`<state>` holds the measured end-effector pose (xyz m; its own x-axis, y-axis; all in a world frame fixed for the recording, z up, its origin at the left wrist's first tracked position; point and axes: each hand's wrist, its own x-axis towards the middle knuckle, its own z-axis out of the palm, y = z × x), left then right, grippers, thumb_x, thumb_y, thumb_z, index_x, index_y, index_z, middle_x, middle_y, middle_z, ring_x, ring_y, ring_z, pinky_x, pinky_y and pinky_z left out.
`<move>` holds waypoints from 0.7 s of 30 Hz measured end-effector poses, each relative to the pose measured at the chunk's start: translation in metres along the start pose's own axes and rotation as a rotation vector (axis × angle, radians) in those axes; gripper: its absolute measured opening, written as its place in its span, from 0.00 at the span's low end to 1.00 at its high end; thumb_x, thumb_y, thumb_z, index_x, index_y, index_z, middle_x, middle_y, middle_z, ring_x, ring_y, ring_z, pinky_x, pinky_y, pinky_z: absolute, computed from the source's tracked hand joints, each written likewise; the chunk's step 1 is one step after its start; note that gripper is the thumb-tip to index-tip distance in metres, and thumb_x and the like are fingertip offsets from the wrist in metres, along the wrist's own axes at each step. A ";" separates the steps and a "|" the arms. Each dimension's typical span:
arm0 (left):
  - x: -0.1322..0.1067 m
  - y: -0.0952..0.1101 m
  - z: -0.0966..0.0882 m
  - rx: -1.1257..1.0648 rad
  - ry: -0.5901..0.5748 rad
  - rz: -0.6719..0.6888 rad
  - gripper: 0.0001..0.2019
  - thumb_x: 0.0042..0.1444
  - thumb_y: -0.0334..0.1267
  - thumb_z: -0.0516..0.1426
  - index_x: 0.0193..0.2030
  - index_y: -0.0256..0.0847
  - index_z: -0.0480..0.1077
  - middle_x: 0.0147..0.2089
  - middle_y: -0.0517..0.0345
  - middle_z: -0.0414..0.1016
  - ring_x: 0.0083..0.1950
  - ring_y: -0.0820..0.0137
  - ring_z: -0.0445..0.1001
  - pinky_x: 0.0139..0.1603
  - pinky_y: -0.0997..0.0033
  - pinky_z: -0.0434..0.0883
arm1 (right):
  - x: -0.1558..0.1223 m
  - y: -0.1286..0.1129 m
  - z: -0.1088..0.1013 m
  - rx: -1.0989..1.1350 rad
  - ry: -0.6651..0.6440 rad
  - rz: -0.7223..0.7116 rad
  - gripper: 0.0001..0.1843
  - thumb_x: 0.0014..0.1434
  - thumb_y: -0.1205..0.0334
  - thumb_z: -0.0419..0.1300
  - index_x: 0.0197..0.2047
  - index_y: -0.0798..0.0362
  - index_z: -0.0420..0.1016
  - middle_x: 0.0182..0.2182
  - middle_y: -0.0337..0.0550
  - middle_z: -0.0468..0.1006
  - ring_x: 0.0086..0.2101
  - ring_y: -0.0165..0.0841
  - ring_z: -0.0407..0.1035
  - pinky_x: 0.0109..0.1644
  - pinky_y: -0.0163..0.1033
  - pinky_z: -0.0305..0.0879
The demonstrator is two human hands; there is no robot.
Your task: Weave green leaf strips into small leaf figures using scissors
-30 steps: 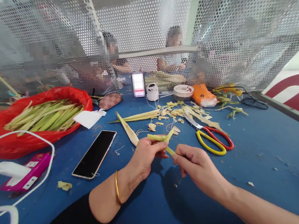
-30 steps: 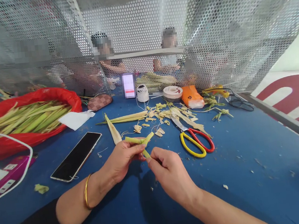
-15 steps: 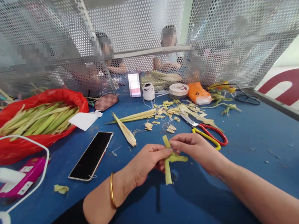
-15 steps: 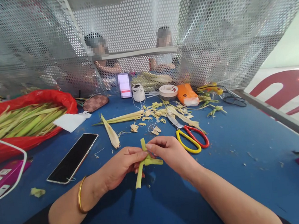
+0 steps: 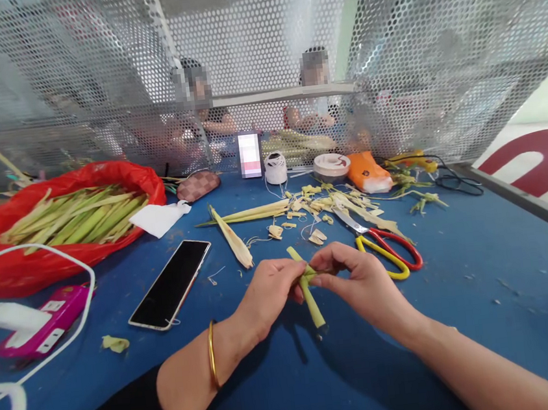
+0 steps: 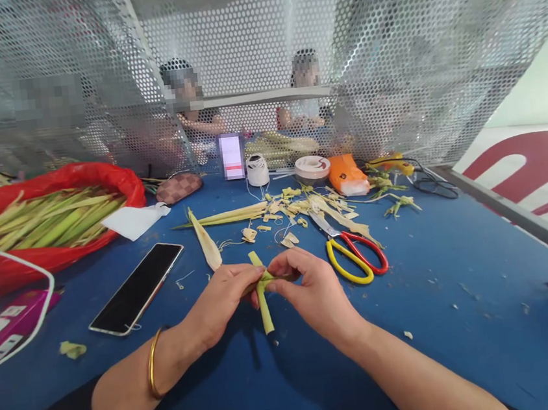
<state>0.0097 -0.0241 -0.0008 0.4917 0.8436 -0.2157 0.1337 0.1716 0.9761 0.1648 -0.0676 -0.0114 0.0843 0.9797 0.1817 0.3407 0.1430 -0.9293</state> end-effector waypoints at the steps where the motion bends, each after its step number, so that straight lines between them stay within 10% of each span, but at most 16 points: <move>1: -0.001 0.000 0.000 0.015 0.004 0.010 0.18 0.57 0.41 0.53 0.18 0.37 0.68 0.18 0.61 0.66 0.23 0.75 0.63 0.27 0.75 0.61 | 0.000 0.000 0.000 0.007 -0.001 0.011 0.05 0.49 0.63 0.65 0.30 0.51 0.74 0.26 0.35 0.72 0.28 0.30 0.64 0.33 0.37 0.62; 21: 0.000 -0.005 0.005 0.040 0.047 -0.007 0.18 0.56 0.44 0.53 0.18 0.39 0.63 0.17 0.64 0.59 0.22 0.75 0.58 0.24 0.74 0.57 | 0.000 -0.003 -0.001 0.012 -0.088 -0.009 0.06 0.49 0.66 0.66 0.28 0.52 0.71 0.24 0.33 0.70 0.27 0.29 0.64 0.32 0.35 0.61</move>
<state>0.0129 -0.0275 -0.0059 0.4497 0.8656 -0.2205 0.1719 0.1584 0.9723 0.1647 -0.0686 -0.0080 -0.0015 0.9869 0.1616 0.3293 0.1531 -0.9317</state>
